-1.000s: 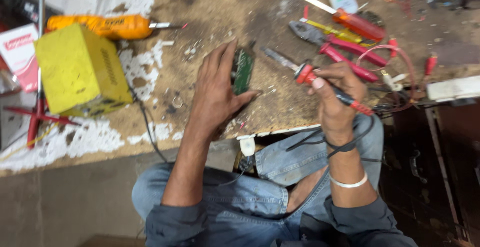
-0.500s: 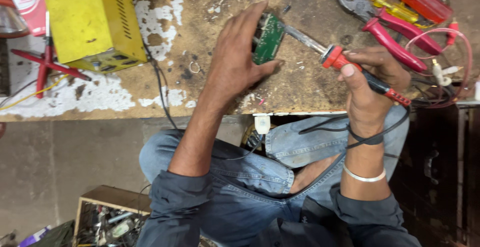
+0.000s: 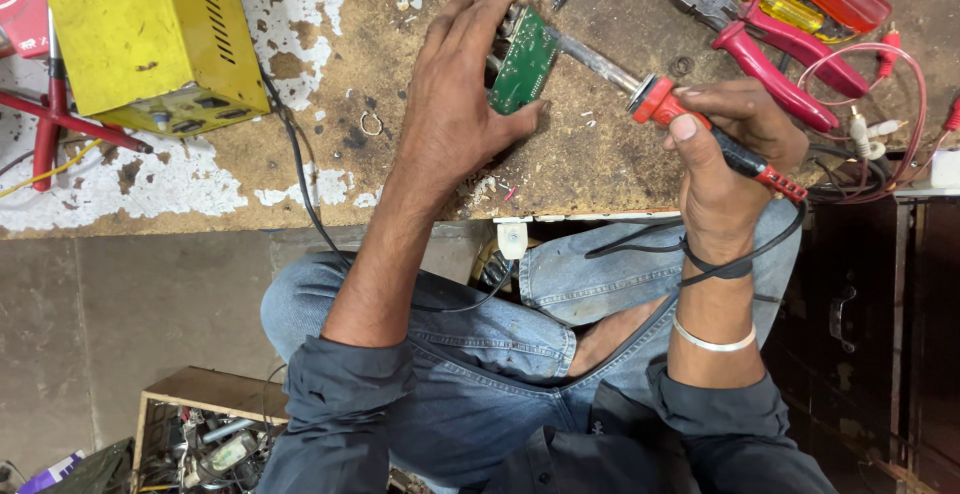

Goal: The person uses a soldering iron to apply heat to various points on a green circuit board. They hold the board with one hand and the soldering iron with the other, moving between different components on the board.

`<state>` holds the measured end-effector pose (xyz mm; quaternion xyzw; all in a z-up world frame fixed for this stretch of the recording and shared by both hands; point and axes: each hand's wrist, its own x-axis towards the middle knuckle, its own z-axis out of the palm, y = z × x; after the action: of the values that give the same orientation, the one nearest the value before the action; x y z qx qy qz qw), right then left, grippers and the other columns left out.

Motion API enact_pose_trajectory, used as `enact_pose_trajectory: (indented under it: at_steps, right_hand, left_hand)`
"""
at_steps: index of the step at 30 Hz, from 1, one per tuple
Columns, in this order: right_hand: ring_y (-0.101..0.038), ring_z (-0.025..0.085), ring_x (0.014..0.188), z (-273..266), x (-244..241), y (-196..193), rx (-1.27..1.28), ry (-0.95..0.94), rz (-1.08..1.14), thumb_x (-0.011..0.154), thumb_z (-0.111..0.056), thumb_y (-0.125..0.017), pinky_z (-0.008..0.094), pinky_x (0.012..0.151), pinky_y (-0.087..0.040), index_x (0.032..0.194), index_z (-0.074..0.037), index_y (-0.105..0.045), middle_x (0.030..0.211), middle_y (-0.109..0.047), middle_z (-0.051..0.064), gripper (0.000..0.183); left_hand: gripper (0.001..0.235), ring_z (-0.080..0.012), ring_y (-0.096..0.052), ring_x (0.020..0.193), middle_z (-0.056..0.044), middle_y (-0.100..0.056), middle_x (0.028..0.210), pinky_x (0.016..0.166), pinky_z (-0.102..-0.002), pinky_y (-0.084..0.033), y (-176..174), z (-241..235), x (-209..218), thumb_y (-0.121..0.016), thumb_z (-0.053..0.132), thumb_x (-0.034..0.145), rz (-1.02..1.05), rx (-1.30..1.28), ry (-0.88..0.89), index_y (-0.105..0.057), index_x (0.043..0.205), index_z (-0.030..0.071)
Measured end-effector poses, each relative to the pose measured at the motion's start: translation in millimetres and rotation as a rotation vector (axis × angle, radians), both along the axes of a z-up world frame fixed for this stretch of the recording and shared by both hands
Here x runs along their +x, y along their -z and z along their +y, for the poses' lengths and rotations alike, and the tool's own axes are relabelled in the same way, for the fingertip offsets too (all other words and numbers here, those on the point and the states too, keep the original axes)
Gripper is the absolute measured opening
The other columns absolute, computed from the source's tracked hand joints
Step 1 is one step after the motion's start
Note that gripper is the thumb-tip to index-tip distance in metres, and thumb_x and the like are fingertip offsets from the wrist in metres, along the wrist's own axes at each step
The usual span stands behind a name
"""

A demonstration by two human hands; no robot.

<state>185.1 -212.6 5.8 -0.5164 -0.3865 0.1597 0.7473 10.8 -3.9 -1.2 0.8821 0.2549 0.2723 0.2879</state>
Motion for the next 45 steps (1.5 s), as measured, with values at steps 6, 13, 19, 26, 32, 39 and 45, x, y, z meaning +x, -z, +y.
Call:
enact_pose_trajectory:
  at_steps: [6, 13, 19, 26, 32, 39, 45]
  right_hand:
    - [-0.068, 0.015, 0.080, 0, 0, 1, 0.009, -0.004, 0.002, 0.102, -0.011, -0.087, 0.023, 0.068, -0.058, 0.110, 0.008, -0.070, 0.104, -0.069, 0.015, 0.026]
    - [-0.067, 0.016, 0.081, -1, 1, 4, 0.018, -0.001, -0.001, 0.102, -0.015, -0.088, 0.023, 0.068, -0.058, 0.110, 0.009, -0.070, 0.104, -0.068, 0.014, 0.031]
    - [-0.067, 0.017, 0.077, -3, 4, 8, 0.014, -0.001, -0.008, 0.103, -0.017, -0.088, 0.024, 0.068, -0.057, 0.110, 0.008, -0.070, 0.103, -0.068, 0.015, 0.032]
    - [-0.066, 0.017, 0.074, -1, 4, 8, 0.034, 0.018, 0.003, 0.102, -0.017, -0.090, 0.025, 0.067, -0.057, 0.108, 0.008, -0.071, 0.101, -0.067, 0.013, 0.032]
    - [-0.067, 0.017, 0.073, 0, 5, 9, 0.037, 0.029, -0.008, 0.102, -0.017, -0.090, 0.027, 0.066, -0.059, 0.107, 0.007, -0.071, 0.102, -0.068, 0.013, 0.031]
    - [-0.067, 0.017, 0.075, 0, 4, 8, 0.032, 0.025, -0.016, 0.102, -0.016, -0.089, 0.026, 0.067, -0.058, 0.108, 0.007, -0.071, 0.104, -0.067, 0.013, 0.030]
    - [-0.067, 0.017, 0.075, 0, 3, 9, 0.030, 0.013, -0.016, 0.103, -0.015, -0.089, 0.026, 0.068, -0.058, 0.108, 0.007, -0.071, 0.103, -0.067, 0.013, 0.029]
  left_hand:
    - [0.111, -0.0415, -0.043, 0.147, -0.020, -0.056, 0.151, 0.123, -0.057, -0.035, 7, 0, 1, -0.103, 0.033, 0.066, -0.007, 0.000, -0.007, -0.041, 0.156, 0.013]
    - [0.123, -0.0431, -0.042, 0.146, -0.021, -0.055, 0.151, 0.124, -0.058, -0.034, 5, 1, -2, -0.106, 0.044, 0.061, 0.004, 0.048, 0.018, -0.037, 0.156, 0.010]
    - [0.139, -0.0465, -0.039, 0.145, -0.026, -0.051, 0.151, 0.121, -0.059, -0.034, 6, -1, -1, -0.108, 0.055, 0.051, -0.012, 0.087, 0.018, -0.032, 0.156, 0.004]
    - [0.122, -0.0437, -0.050, 0.132, -0.026, -0.055, 0.134, 0.114, -0.060, -0.043, 14, 2, -1, -0.100, 0.036, 0.061, -0.102, 0.103, 0.012, -0.028, 0.154, 0.004]
    - [0.106, -0.0350, -0.055, 0.134, -0.020, -0.057, 0.140, 0.116, -0.057, -0.049, 21, 2, 0, -0.088, 0.022, 0.079, -0.086, 0.083, -0.053, -0.025, 0.163, 0.008]
    - [0.105, -0.0382, -0.054, 0.130, -0.020, -0.060, 0.135, 0.111, -0.061, -0.045, 16, 3, 1, -0.097, 0.038, 0.073, -0.157, 0.196, -0.041, -0.036, 0.153, 0.007]
    - [0.067, -0.0278, -0.070, 0.118, -0.017, -0.067, 0.127, 0.102, -0.048, -0.061, 10, 3, -1, -0.080, 0.017, 0.092, -0.249, 0.010, 0.033, -0.042, 0.148, 0.011]
